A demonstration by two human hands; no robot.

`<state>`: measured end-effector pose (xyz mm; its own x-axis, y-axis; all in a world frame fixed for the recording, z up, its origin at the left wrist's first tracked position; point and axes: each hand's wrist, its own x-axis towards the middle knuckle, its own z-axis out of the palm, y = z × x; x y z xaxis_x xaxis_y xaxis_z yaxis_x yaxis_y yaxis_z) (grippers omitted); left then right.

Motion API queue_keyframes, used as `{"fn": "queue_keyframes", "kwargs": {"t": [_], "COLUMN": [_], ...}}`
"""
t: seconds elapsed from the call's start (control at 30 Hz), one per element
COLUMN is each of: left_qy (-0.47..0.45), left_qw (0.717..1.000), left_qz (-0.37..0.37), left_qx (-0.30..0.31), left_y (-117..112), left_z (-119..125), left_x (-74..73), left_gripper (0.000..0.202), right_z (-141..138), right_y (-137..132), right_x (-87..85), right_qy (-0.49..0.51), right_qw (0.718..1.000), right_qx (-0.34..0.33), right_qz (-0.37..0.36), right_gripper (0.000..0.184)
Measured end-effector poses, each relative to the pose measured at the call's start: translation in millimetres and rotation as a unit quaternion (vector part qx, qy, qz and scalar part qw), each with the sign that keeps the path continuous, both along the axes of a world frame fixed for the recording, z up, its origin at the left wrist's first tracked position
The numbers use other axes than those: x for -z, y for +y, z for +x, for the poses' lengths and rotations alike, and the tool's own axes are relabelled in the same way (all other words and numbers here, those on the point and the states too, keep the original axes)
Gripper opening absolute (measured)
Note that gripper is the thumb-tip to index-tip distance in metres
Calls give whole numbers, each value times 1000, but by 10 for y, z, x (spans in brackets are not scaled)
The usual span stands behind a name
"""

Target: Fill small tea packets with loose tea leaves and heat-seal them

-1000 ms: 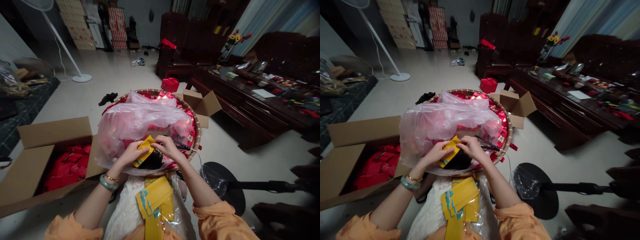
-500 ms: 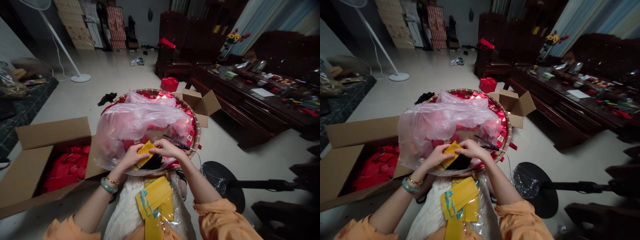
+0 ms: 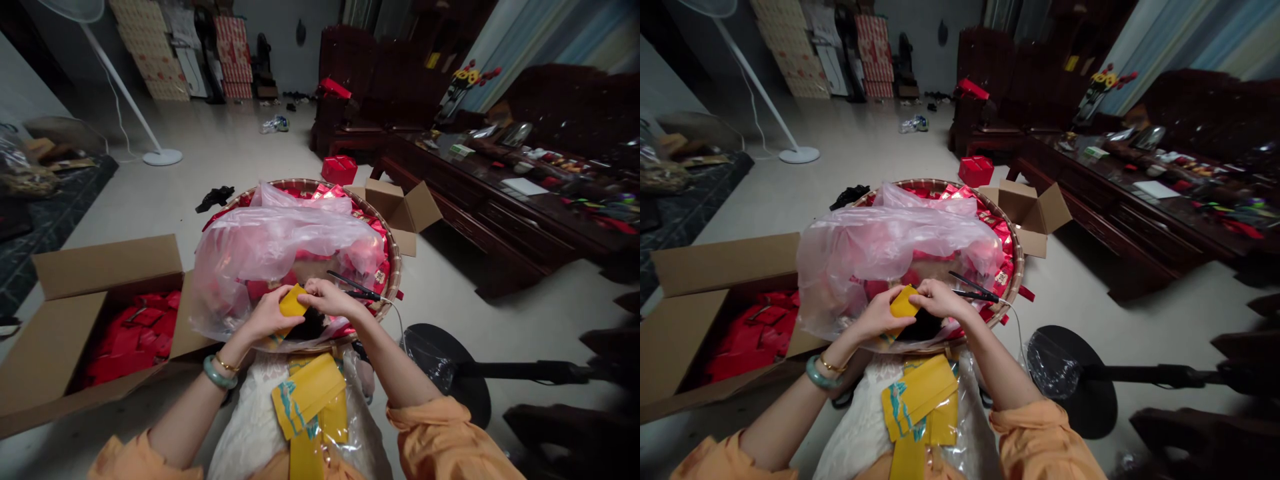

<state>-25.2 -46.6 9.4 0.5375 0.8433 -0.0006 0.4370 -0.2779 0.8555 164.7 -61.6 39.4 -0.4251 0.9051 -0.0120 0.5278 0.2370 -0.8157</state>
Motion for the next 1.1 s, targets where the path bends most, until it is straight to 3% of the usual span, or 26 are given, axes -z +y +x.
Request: {"fn": "queue_keyframes", "kwargs": {"t": [0.13, 0.23, 0.33, 0.47, 0.57, 0.67, 0.83, 0.93, 1.0, 1.1], "left_qy": [-17, -72, -162, -219, -233, -243, -236, -225, -238, -263], "left_qw": [999, 981, 943, 926, 920, 914, 901, 894, 885, 872], "left_qz": [-34, -179, -291, -294, -290, -288, -362, -384, -395, -405], "left_qx": [-13, 13, -14, -85, -124, -146, -43, -47, -66, -80], "left_y": [23, 34, 32, 46, 66, 58, -19, -33, -20, 0], "left_z": [7, 25, 67, 128, 154, 164, 163, 156, 149, 142], "left_x": [-33, -95, -150, -145, -107, -93, -118, -113, -105, -99], "left_gripper": [63, 59, 49, 48, 46, 44, 56, 59, 59, 60], "right_z": [11, 24, 23, -16, -50, -73, -26, 155, 329, 554], "right_y": [17, 29, 47, 55, 42, 32, 56, 31, -28, -138], "right_x": [39, 50, 53, 69, 91, 112, 159, 212, 264, 361], "right_qy": [11, 21, 35, 112, 198, 224, 198, 108, -49, -334], "right_qw": [1000, 999, 998, 983, 957, 944, 946, 962, 964, 906], "right_qx": [22, 32, 53, 146, 210, 240, 253, 248, 249, 251], "right_qz": [16, 28, 30, 0, -23, -40, -28, 19, 74, 67], "right_gripper": [35, 36, 38, 20, 33, 27, 20, 25, 30, 51]}}
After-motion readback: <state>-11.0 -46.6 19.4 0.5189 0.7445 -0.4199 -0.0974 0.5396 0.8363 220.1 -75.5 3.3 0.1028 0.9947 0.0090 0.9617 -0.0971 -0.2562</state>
